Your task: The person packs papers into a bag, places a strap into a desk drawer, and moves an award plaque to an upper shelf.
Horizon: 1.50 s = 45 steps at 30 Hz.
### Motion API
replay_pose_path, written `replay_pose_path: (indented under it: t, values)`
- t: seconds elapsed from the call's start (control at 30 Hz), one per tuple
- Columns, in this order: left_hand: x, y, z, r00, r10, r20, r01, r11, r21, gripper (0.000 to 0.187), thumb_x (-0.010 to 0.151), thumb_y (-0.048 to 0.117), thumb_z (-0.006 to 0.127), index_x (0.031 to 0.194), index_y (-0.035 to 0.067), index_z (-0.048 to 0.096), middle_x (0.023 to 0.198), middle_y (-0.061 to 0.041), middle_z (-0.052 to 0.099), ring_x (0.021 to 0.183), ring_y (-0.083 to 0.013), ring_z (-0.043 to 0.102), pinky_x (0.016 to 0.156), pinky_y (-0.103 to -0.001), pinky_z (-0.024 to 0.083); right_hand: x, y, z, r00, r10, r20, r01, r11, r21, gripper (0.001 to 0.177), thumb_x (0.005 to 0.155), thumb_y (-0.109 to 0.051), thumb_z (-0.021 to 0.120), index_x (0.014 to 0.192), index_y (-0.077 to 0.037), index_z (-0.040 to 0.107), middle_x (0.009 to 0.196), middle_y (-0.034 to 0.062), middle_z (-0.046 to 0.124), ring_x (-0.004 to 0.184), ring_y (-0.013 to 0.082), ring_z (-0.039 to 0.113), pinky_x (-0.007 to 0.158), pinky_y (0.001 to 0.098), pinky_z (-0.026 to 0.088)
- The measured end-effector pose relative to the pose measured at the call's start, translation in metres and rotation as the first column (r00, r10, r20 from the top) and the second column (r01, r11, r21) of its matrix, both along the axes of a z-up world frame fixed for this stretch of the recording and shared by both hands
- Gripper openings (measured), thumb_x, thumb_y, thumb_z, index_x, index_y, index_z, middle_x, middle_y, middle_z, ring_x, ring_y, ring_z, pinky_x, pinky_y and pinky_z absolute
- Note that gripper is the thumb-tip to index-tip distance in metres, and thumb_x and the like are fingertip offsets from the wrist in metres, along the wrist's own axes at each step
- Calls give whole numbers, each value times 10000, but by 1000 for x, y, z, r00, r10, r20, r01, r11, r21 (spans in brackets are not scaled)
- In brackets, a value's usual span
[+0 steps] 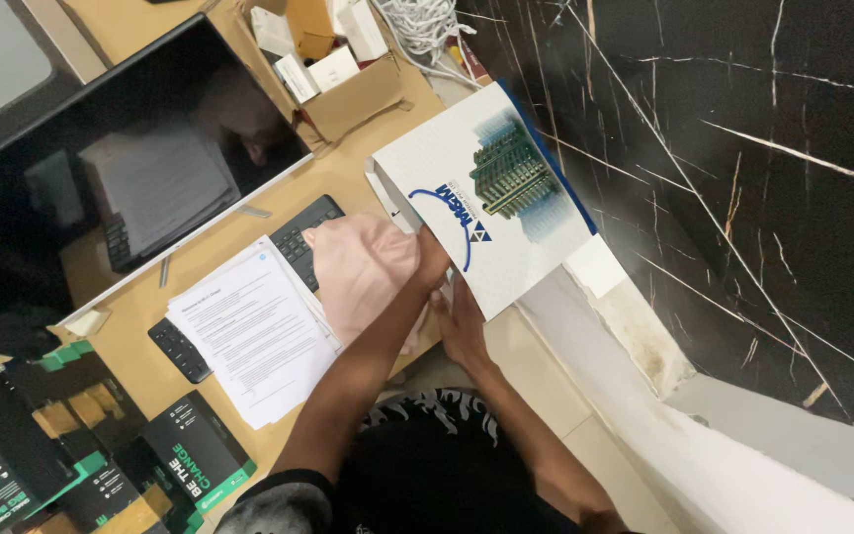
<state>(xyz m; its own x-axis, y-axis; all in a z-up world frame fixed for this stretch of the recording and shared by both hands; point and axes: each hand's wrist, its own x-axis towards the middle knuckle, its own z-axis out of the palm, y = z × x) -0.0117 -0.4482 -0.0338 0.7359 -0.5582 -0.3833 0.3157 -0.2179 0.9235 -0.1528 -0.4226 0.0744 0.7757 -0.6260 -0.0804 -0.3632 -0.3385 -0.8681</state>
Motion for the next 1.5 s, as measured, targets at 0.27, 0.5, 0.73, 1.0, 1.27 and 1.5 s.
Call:
replay_pose_path:
  t: [0.27, 0.5, 0.73, 1.0, 1.27, 1.5]
  values:
    - [-3, -12, -29, 990, -125, -59, 119, 988, -102, 389, 971, 95, 608, 1326, -64, 600, 1241, -163, 704, 1090, -235, 685, 938, -349, 559, -2, 6, 18, 998, 29, 57, -36, 990, 136, 822, 1054, -554, 384, 1621, 9, 190, 1654, 243, 268, 1573, 375, 224, 1274, 435, 191]
    - [36, 107, 16, 893, 19, -450, -236, 871, -431, 443, 996, 83, 539, 1429, 5, 498, 1359, -125, 650, 1208, -212, 668, 1059, -327, 548, 25, 36, 11, 979, 186, -87, -164, 964, 208, 737, 1052, -476, 387, 1629, -52, 214, 1692, 190, 211, 1560, 367, 176, 1237, 447, 160]
    - [59, 316, 29, 817, 484, 313, -518, 855, 28, 339, 1005, -25, 528, 1307, 24, 676, 1274, -138, 747, 1083, -218, 732, 931, -330, 596, 91, 107, -33, 917, 386, 98, -394, 848, 354, 580, 1009, -316, 570, 1502, -23, 480, 1530, 195, 540, 1430, 337, 525, 1145, 394, 440]
    - [31, 430, 30, 607, 397, 689, -779, 472, 413, 621, 775, 116, 781, 1335, -44, 565, 1271, -270, 560, 1182, -422, 521, 969, -496, 465, 151, 180, -103, 775, 591, -224, -617, 784, -68, 786, 1031, -347, 570, 1564, 102, 207, 1607, 320, 296, 1502, 417, 276, 1228, 434, 219]
    - [19, 453, 15, 600, 622, 503, -795, 395, 461, 457, 848, 292, 798, 1205, 41, 662, 1017, -165, 765, 916, -353, 744, 815, -433, 570, 151, 215, -63, 679, 657, -327, -704, 709, -38, 813, 1003, -350, 560, 1590, 72, 188, 1605, 298, 312, 1513, 416, 262, 1245, 446, 163]
    - [25, 459, 24, 685, 594, 422, -725, 503, 470, 284, 909, 233, 743, 1129, 53, 740, 1044, -210, 747, 962, -385, 724, 835, -438, 556, 152, 210, -66, 838, 517, -174, -531, 847, -39, 729, 947, -228, 679, 1502, 104, 341, 1489, 324, 474, 1389, 434, 464, 1185, 422, 343]
